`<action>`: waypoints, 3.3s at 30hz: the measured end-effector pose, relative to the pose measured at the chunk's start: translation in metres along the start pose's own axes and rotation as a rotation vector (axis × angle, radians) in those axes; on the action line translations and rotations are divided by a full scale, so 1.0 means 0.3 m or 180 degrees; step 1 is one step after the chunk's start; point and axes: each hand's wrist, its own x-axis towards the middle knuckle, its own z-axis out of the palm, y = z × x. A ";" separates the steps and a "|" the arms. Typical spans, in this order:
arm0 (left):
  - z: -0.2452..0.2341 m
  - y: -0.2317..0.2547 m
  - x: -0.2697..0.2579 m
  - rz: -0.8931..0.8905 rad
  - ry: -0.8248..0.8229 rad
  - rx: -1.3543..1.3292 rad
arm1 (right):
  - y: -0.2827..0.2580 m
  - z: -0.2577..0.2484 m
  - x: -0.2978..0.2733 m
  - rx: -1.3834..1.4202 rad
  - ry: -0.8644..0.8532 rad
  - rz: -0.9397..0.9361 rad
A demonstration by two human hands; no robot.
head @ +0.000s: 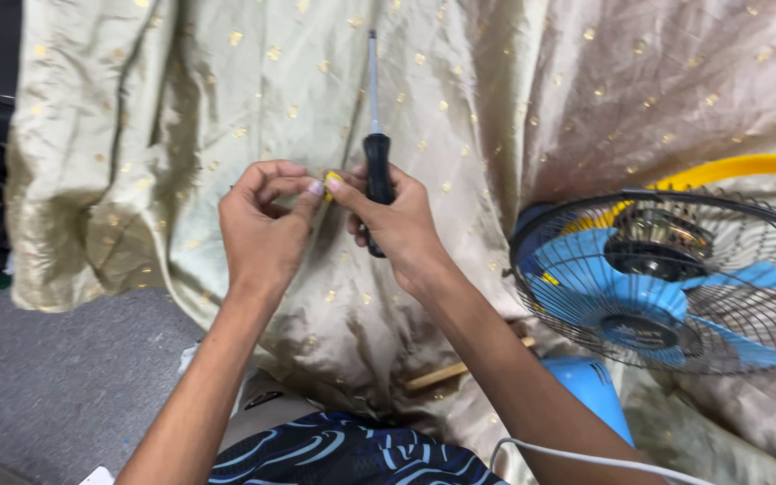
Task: The person uses a screwdriver to remove screws from the front grille of a small electric fan. They detach the grille, then remove the fan blade from the motor housing, leaving the components separated on the floor.
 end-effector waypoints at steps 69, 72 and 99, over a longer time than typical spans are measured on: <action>0.765 0.343 0.070 0.1388 -0.2471 0.0871 | -0.336 -0.974 -0.682 -0.1254 0.2992 -0.1201; 0.768 0.338 0.076 0.1206 -0.2430 0.1172 | -0.329 -1.011 -0.655 -0.1322 0.2820 -0.1228; 0.945 0.119 0.065 0.0918 -0.2367 -0.0008 | 0.035 -0.761 -0.705 -0.0140 0.4289 -0.0854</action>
